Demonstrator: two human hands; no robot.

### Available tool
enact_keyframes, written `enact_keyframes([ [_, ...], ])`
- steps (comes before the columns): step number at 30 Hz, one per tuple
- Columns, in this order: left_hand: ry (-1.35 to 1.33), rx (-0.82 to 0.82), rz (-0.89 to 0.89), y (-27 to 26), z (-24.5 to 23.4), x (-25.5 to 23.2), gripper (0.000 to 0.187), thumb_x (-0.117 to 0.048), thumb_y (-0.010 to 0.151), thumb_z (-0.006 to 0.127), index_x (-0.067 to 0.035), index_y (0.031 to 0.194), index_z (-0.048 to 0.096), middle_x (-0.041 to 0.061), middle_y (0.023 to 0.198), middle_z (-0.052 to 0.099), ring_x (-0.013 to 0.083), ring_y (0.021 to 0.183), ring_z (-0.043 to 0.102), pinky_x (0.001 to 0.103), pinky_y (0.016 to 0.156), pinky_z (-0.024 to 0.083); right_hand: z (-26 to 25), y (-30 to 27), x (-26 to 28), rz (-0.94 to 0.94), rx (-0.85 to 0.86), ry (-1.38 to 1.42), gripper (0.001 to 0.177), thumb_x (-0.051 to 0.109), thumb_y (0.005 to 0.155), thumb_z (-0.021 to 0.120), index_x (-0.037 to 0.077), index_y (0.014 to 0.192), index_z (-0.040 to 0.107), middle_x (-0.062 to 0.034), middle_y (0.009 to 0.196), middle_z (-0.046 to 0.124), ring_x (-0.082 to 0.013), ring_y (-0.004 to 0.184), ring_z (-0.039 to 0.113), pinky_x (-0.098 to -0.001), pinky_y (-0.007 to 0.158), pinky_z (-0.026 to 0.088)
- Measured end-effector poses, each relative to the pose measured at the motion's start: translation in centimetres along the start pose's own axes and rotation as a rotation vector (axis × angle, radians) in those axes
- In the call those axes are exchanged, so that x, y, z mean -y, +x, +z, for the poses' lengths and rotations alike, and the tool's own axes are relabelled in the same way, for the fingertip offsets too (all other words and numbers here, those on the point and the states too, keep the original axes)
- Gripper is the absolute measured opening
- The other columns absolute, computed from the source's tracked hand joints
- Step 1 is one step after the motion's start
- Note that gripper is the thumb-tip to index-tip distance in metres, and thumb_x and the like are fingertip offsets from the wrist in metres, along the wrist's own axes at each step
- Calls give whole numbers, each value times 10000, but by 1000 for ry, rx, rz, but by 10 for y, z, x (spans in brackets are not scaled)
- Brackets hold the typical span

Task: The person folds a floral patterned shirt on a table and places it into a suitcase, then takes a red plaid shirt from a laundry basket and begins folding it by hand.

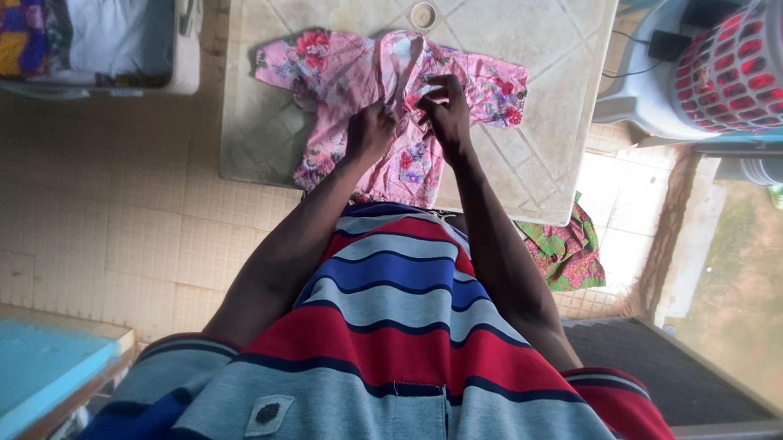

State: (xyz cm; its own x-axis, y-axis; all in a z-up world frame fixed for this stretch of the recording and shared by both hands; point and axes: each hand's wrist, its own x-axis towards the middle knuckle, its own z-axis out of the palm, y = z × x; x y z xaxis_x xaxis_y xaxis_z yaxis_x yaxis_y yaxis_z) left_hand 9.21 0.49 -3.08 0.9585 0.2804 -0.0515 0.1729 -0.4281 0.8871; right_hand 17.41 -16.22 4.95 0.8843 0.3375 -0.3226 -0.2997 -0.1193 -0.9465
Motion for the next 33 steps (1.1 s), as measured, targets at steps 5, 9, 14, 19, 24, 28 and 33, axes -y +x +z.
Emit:
enact_keyframes([
  [5,-79,94,-302,-1,-23,41,179,-199,1033,629,-76,1103,739,74,912,782,127,732,739,291,568,561,-1,14,-79,-25,40,-226,711,137,667,762,48,1302,455,-78,1082,620,-222,640,711,-355,511,592],
  [9,-587,120,-481,-6,-16,48,245,-201,1036,594,-58,1198,709,48,1090,753,117,868,670,260,639,529,1,19,-104,-18,-22,-559,395,277,833,814,58,1105,630,-122,751,682,-224,670,676,-384,599,502],
  [14,-618,205,-537,-11,-14,59,274,-229,1045,539,-52,1187,692,48,1094,757,140,934,724,280,769,571,-13,19,-90,-236,-156,-495,252,243,847,758,8,852,665,-124,722,663,-220,653,660,-367,592,500],
  [19,-500,260,-396,-15,-4,61,261,-178,1018,554,-26,1110,745,53,1036,775,128,919,713,270,808,554,-12,3,-34,86,89,21,332,317,971,649,-6,912,696,-97,708,681,-179,624,697,-292,560,532],
  [24,-394,262,-274,-14,-1,56,256,-166,990,578,0,1027,769,63,969,774,127,893,683,261,809,511,-10,-3,4,-10,264,-27,444,401,1045,536,7,1102,732,-97,954,743,-173,850,705,-302,684,527],
  [28,-528,281,-392,-16,-2,51,241,-165,932,655,35,989,778,113,944,768,176,876,693,300,822,521,1,7,-2,-121,371,-205,460,395,1086,510,66,1325,724,-188,1260,619,-230,1097,642,-353,912,575],
  [33,-707,155,-615,-14,-21,44,275,-228,848,708,-21,1029,719,102,970,756,208,911,750,341,867,593,32,17,-17,-21,497,58,585,357,1035,618,110,1529,425,-185,1496,525,-272,1293,603,-403,1022,553],
])
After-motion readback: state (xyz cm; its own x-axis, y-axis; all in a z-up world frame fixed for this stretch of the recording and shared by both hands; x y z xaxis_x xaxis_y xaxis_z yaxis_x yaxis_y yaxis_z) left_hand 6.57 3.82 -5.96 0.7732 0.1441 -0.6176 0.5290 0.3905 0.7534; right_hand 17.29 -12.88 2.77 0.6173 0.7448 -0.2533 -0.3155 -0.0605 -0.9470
